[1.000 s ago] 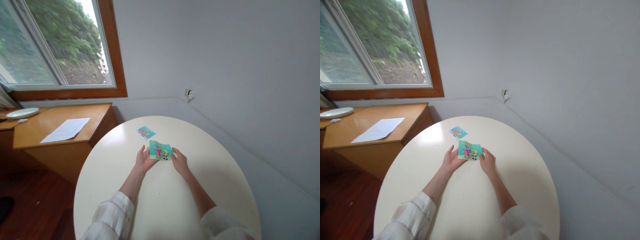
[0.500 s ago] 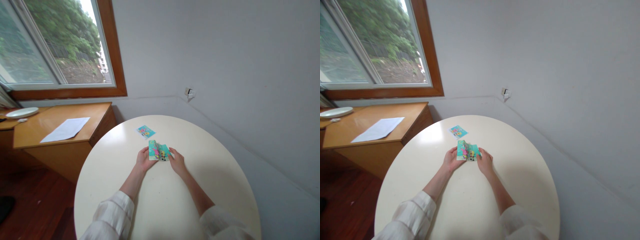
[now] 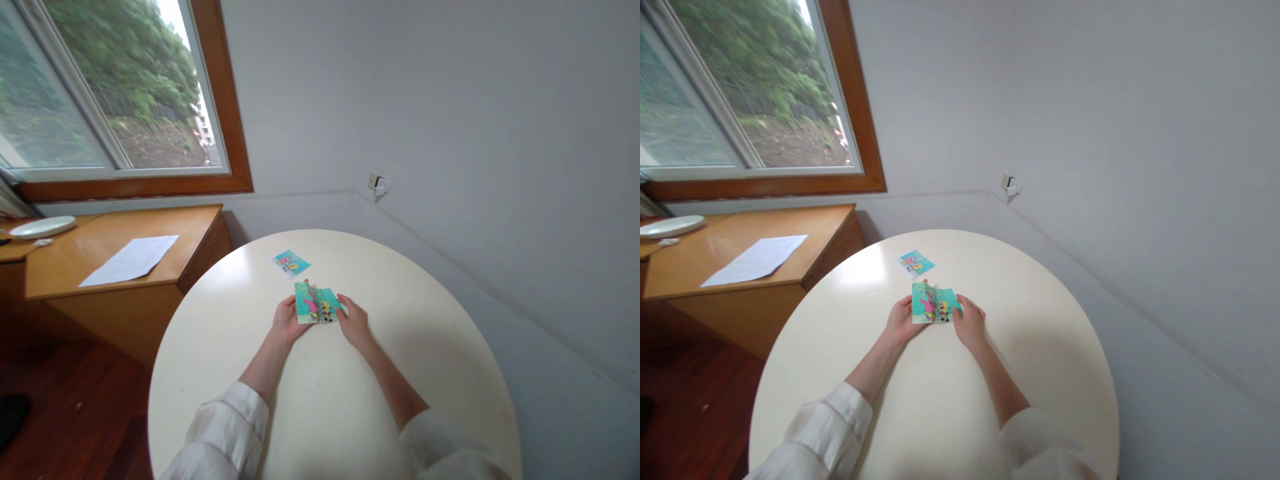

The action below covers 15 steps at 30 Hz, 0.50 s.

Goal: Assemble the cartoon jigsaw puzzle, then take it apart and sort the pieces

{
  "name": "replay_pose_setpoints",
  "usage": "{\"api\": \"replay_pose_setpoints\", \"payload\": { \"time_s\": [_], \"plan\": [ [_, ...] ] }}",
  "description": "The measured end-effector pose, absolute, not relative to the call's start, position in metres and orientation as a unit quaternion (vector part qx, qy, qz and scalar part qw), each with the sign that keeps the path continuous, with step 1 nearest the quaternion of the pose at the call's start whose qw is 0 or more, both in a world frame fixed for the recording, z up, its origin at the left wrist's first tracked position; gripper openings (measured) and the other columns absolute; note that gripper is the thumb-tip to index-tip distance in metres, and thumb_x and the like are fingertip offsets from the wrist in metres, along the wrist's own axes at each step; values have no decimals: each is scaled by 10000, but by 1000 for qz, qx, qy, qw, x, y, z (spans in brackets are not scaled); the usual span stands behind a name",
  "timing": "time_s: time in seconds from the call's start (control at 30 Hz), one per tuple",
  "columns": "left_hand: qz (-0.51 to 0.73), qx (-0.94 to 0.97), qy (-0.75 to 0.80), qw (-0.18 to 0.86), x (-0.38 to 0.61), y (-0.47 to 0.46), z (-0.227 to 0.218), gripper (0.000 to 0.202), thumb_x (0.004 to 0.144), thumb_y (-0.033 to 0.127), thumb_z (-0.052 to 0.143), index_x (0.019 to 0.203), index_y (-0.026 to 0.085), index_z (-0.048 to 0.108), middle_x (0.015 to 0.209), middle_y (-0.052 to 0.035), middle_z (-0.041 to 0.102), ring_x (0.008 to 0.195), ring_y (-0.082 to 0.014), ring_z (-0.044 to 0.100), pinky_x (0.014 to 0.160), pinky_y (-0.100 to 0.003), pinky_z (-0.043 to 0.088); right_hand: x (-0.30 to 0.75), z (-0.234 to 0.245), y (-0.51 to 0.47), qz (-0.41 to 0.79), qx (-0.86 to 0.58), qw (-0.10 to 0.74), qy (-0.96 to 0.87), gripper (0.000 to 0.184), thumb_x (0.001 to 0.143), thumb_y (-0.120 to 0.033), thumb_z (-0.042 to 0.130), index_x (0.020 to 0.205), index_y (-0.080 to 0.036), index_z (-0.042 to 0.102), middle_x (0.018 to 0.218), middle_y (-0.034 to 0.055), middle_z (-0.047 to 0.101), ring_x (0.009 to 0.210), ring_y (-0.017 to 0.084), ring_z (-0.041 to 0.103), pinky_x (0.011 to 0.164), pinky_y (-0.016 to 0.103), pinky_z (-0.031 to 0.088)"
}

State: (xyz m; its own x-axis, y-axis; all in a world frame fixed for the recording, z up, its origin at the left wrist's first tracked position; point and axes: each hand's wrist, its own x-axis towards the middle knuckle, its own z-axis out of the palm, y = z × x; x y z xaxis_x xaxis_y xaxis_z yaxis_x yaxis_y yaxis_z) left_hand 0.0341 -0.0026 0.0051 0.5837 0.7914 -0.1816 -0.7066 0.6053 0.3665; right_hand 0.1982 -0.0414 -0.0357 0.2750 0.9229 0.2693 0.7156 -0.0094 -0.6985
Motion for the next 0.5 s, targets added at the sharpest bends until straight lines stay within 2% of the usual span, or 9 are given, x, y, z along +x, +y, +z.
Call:
{"api": "replay_pose_setpoints", "payload": {
  "time_s": [0.13, 0.23, 0.5],
  "plan": [
    [404, 127, 156, 893, 35, -3, 6, 292, 839, 206, 404, 981, 92, 632, 906, -117, 692, 891, -245, 643, 959, -456, 383, 198, -34, -42, 144, -700, 392, -580, 353, 800, -223, 463, 1143, -226, 545, 1151, 43, 638, 1103, 173, 557, 1010, 379, 336],
    [388, 133, 153, 899, 36, -4, 6, 324, 859, 284, 400, 866, 72, 645, 892, -141, 692, 916, -271, 634, 957, -472, 382, 196, -34, -41, 160, -693, 407, -574, 357, 791, -220, 473, 1140, -226, 549, 1149, 40, 639, 1098, 172, 563, 1011, 376, 346],
    [403, 125, 139, 896, 37, -5, 5, 323, 849, 350, 440, 806, 105, 646, 901, -122, 692, 921, -273, 631, 937, -471, 402, 190, -39, -41, 200, -664, 426, -581, 353, 797, -221, 482, 1145, -232, 541, 1141, 41, 642, 1083, 168, 574, 982, 376, 391]
  ]
}}
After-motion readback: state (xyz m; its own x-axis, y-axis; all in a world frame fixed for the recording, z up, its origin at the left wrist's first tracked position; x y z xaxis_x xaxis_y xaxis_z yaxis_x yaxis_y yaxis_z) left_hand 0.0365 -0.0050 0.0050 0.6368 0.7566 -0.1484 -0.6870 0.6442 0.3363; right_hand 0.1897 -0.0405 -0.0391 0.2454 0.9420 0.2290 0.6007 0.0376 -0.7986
